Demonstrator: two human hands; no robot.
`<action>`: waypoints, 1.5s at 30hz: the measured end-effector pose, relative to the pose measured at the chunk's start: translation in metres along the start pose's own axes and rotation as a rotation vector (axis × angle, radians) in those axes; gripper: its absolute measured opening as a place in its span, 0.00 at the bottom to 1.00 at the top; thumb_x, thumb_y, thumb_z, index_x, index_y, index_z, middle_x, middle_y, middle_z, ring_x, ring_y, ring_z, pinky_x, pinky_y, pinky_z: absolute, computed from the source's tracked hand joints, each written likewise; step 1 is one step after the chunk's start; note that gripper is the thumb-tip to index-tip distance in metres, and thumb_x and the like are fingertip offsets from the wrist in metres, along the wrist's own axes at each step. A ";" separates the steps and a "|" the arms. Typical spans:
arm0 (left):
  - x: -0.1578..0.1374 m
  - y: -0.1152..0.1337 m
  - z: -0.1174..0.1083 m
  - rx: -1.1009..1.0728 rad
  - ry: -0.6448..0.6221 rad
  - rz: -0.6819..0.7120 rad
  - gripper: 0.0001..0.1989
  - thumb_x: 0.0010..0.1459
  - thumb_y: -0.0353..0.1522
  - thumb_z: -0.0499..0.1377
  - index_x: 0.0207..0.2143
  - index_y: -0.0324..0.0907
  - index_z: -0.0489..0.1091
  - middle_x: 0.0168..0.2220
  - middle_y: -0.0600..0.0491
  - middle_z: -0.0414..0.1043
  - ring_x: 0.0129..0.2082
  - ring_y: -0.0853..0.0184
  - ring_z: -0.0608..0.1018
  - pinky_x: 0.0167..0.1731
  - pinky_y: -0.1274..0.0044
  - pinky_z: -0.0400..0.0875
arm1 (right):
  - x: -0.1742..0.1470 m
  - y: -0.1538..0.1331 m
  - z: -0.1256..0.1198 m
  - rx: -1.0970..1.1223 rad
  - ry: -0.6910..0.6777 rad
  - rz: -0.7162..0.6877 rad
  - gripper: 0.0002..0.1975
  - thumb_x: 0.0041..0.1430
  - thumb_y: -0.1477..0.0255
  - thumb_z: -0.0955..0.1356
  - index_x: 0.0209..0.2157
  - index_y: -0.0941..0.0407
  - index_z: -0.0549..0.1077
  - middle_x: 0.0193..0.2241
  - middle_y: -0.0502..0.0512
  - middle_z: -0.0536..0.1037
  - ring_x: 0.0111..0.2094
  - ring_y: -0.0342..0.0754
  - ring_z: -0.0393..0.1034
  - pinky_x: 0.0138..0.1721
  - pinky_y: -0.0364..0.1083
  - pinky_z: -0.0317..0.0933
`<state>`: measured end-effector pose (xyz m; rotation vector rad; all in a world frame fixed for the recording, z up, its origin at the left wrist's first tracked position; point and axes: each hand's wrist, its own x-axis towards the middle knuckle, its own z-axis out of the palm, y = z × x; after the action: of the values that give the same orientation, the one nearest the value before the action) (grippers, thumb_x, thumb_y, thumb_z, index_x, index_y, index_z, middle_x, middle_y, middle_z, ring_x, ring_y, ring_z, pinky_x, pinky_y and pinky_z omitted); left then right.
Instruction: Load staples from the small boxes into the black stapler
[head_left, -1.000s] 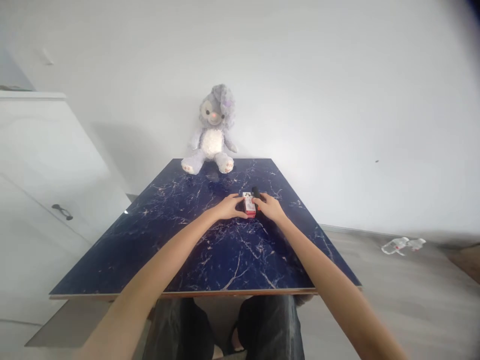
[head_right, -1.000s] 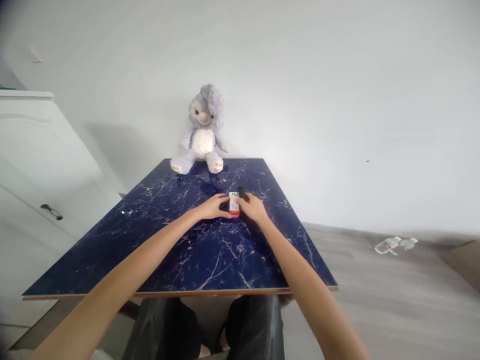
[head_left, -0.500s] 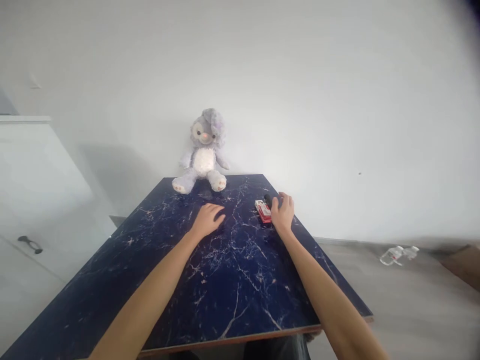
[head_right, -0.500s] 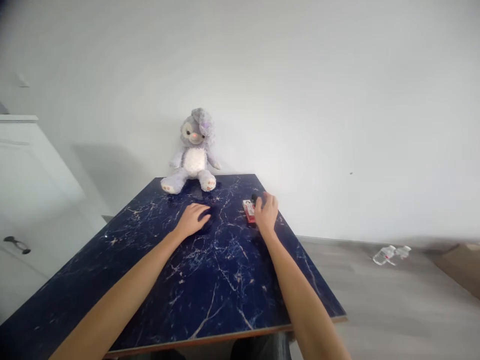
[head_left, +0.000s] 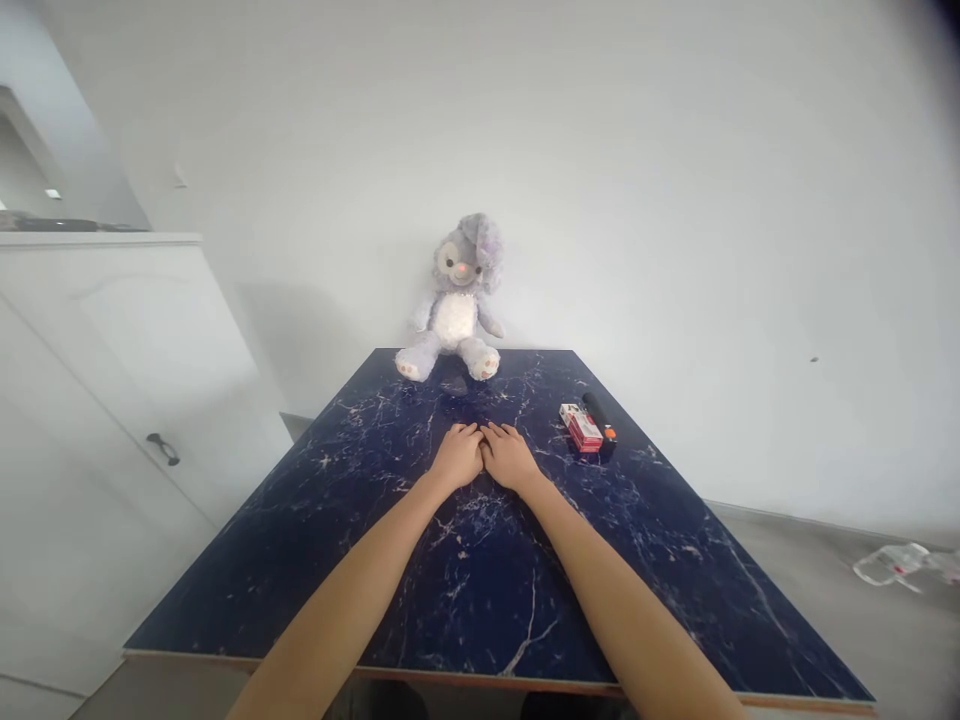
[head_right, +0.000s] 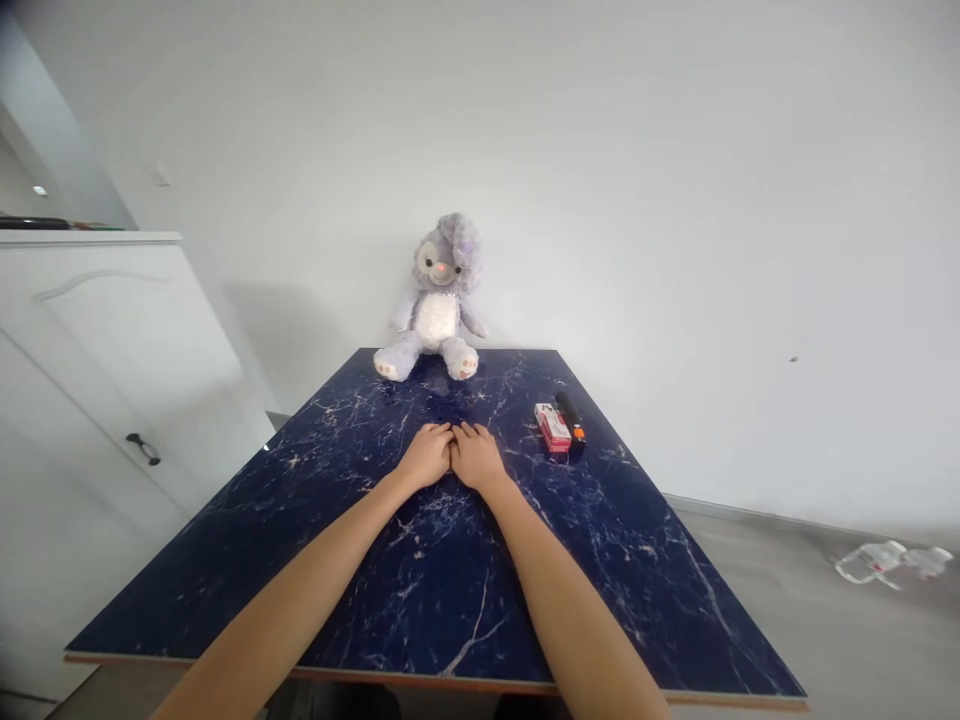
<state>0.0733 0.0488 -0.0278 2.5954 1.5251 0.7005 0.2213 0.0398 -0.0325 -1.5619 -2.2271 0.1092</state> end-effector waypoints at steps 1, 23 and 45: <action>-0.001 0.000 -0.001 0.006 0.024 -0.011 0.23 0.62 0.28 0.49 0.58 0.37 0.70 0.62 0.40 0.67 0.63 0.51 0.65 0.61 0.59 0.59 | 0.000 0.001 -0.001 -0.002 0.026 0.004 0.28 0.67 0.70 0.58 0.66 0.63 0.60 0.64 0.65 0.64 0.65 0.59 0.56 0.64 0.56 0.49; -0.004 -0.001 0.000 0.203 -0.092 -0.063 0.25 0.69 0.38 0.44 0.64 0.42 0.64 0.66 0.42 0.60 0.66 0.50 0.61 0.63 0.59 0.55 | -0.005 0.005 -0.004 -0.112 -0.026 -0.009 0.24 0.68 0.71 0.56 0.61 0.60 0.68 0.63 0.63 0.66 0.65 0.56 0.57 0.65 0.53 0.47; -0.002 -0.003 0.003 0.230 -0.080 -0.046 0.25 0.70 0.38 0.43 0.63 0.43 0.65 0.66 0.42 0.61 0.65 0.51 0.62 0.63 0.60 0.56 | -0.004 0.007 -0.001 -0.113 -0.021 -0.008 0.24 0.68 0.70 0.56 0.61 0.60 0.68 0.63 0.63 0.66 0.65 0.55 0.57 0.65 0.54 0.47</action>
<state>0.0714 0.0492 -0.0323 2.6987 1.7280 0.4352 0.2291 0.0388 -0.0350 -1.6167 -2.2912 -0.0030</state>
